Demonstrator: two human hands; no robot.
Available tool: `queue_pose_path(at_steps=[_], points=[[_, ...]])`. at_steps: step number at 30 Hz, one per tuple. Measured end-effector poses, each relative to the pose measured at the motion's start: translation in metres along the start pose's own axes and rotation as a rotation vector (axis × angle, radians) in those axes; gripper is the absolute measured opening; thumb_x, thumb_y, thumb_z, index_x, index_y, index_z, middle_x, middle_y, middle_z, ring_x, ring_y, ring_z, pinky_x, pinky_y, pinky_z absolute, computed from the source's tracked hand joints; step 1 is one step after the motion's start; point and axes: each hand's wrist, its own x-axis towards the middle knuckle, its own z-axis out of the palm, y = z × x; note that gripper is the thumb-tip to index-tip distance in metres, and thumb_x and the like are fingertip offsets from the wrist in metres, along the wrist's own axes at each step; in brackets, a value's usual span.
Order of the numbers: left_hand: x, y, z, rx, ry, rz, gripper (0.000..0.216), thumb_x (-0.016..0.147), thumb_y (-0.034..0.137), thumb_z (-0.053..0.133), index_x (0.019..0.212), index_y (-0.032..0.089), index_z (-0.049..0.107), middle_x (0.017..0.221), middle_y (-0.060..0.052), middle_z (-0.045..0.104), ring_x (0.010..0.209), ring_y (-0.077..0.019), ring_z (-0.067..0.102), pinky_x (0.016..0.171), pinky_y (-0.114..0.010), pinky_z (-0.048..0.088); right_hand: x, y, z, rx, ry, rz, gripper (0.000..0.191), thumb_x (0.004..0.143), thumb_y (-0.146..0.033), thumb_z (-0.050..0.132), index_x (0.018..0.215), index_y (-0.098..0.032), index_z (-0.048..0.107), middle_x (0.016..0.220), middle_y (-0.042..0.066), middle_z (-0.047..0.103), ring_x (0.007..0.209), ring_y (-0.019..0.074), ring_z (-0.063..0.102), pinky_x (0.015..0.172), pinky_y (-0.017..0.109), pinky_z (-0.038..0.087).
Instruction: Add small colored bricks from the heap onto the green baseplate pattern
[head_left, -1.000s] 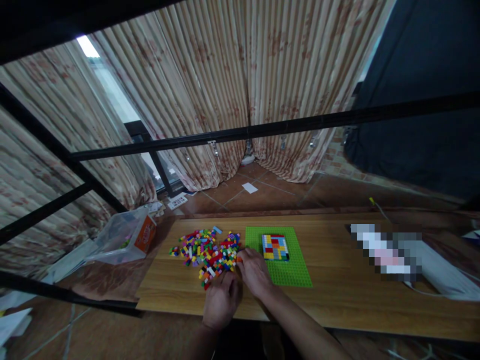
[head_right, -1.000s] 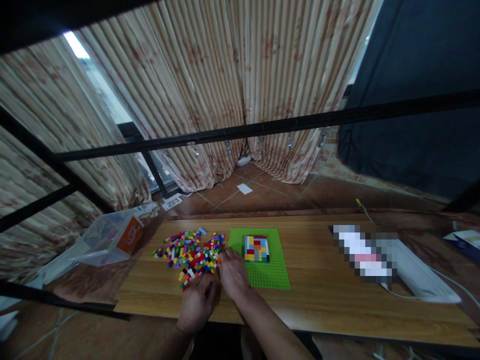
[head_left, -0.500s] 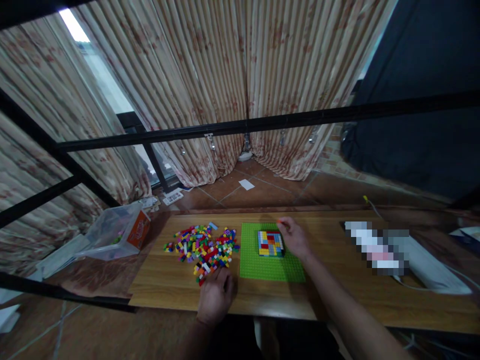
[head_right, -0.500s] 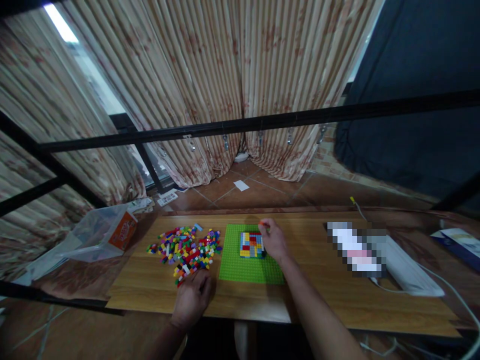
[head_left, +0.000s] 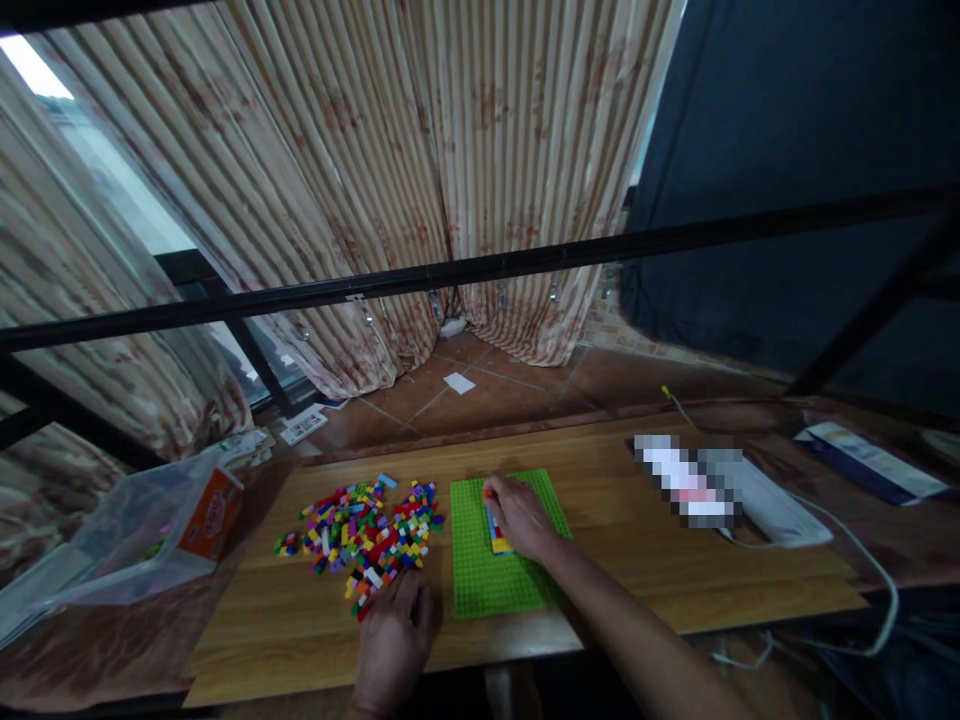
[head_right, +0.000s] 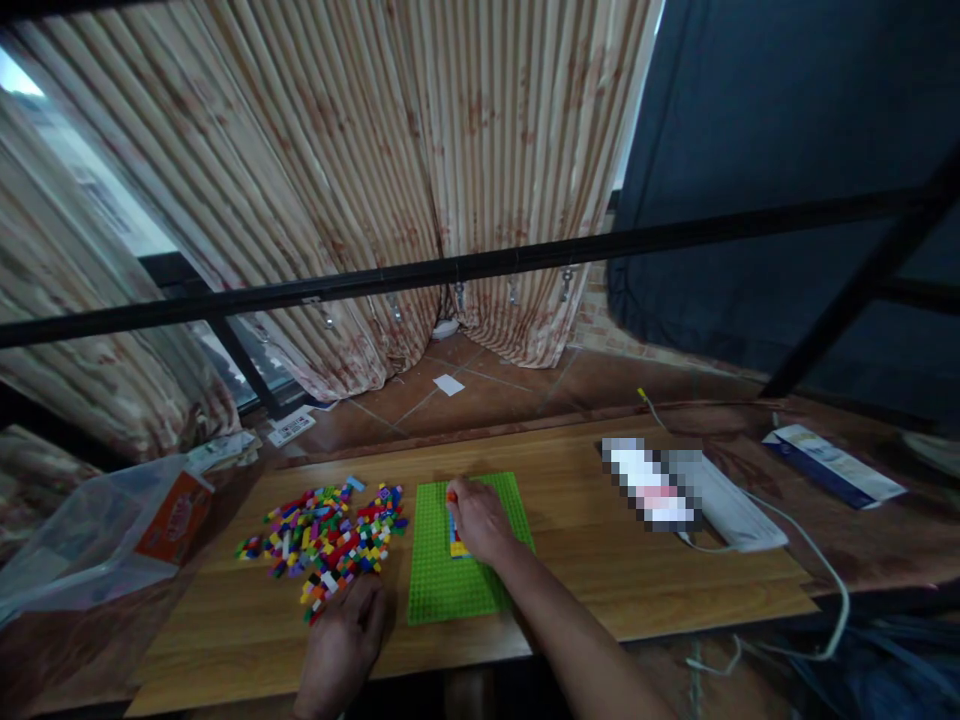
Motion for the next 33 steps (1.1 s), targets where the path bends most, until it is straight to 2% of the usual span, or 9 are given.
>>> queue_pose_path(at_steps=[4,8,10,13,16,19,22,27,33], points=[[0.0,-0.002,-0.001,-0.014,0.013,-0.006,0.023,0.093,0.029,0.041,0.08,0.023,0.059,0.072,-0.001,0.067,0.068,-0.0177,0.066,0.063,-0.028,0.049,-0.012,0.003,-0.002,0.204,0.077,0.018,0.008,0.085,-0.027,0.056,0.089,-0.022,0.06,0.084,0.001,0.066,0.086,0.0184,0.06,0.087,0.033,0.041],[-0.003,-0.005,-0.002,-0.115,0.035,-0.039,0.021,0.091,0.032,0.045,0.08,0.023,0.061,0.07,0.0,0.067,0.066,-0.0175,0.066,0.062,-0.027,0.05,-0.009,0.015,-0.009,0.496,0.275,0.1,0.024,0.088,-0.043,0.049,0.093,-0.022,0.057,0.09,0.003,0.068,0.087,0.0186,0.064,0.081,0.032,0.048],[0.0,0.0,-0.002,-0.218,0.079,-0.114,0.022,0.091,0.035,0.047,0.082,0.022,0.062,0.071,0.0,0.067,0.066,-0.0174,0.066,0.062,-0.027,0.051,-0.009,0.023,-0.012,0.639,0.371,0.153,0.03,0.085,-0.051,0.053,0.091,-0.022,0.057,0.09,0.004,0.069,0.088,0.0199,0.066,0.081,0.033,0.05],[0.015,0.019,0.0,-0.398,0.142,-0.24,0.024,0.09,0.041,0.049,0.091,0.021,0.063,0.081,-0.003,0.07,0.075,-0.0193,0.067,0.07,-0.03,0.054,-0.014,0.031,-0.014,0.837,0.444,0.207,0.036,0.076,-0.055,0.064,0.088,-0.022,0.059,0.086,0.004,0.071,0.087,0.0213,0.068,0.08,0.036,0.052],[0.042,0.047,0.008,-0.589,0.075,-0.224,0.031,0.09,0.043,0.051,0.106,0.019,0.06,0.1,-0.008,0.07,0.093,-0.0213,0.066,0.086,-0.036,0.053,-0.016,0.035,-0.014,1.025,0.487,0.233,0.036,0.072,-0.055,0.069,0.087,-0.023,0.06,0.087,0.002,0.071,0.092,0.0203,0.069,0.086,0.037,0.052],[0.072,0.067,0.026,-0.782,0.046,-0.36,0.038,0.09,0.046,0.051,0.119,0.021,0.055,0.121,-0.01,0.064,0.112,-0.0227,0.061,0.1,-0.041,0.047,-0.01,0.038,-0.013,1.175,0.496,0.254,0.035,0.07,-0.052,0.073,0.084,-0.023,0.06,0.087,0.001,0.072,0.094,0.0186,0.069,0.093,0.038,0.05],[0.092,0.074,0.051,-1.046,0.031,-0.551,0.045,0.091,0.052,0.049,0.126,0.022,0.051,0.138,-0.012,0.054,0.131,-0.0252,0.048,0.11,-0.044,0.037,-0.001,0.039,-0.011,1.264,0.488,0.275,0.032,0.068,-0.048,0.076,0.082,-0.023,0.061,0.087,0.002,0.073,0.091,0.0185,0.07,0.094,0.04,0.05],[0.103,0.08,0.09,-1.131,0.052,-0.57,0.053,0.094,0.059,0.035,0.131,0.023,0.047,0.144,-0.011,0.048,0.134,-0.023,0.045,0.111,-0.039,0.037,0.008,0.037,-0.004,1.301,0.492,0.282,0.031,0.069,-0.046,0.076,0.083,-0.024,0.06,0.087,0.001,0.073,0.092,0.0189,0.069,0.095,0.042,0.05],[0.101,0.086,0.094,-1.235,0.055,-0.498,0.06,0.093,0.062,0.034,0.137,0.022,0.043,0.147,-0.011,0.044,0.138,-0.0231,0.039,0.117,-0.042,0.028,0.008,0.035,0.0,1.231,0.466,0.299,0.032,0.069,-0.049,0.074,0.085,-0.025,0.06,0.085,-0.001,0.069,0.094,0.0189,0.068,0.097,0.041,0.048]])
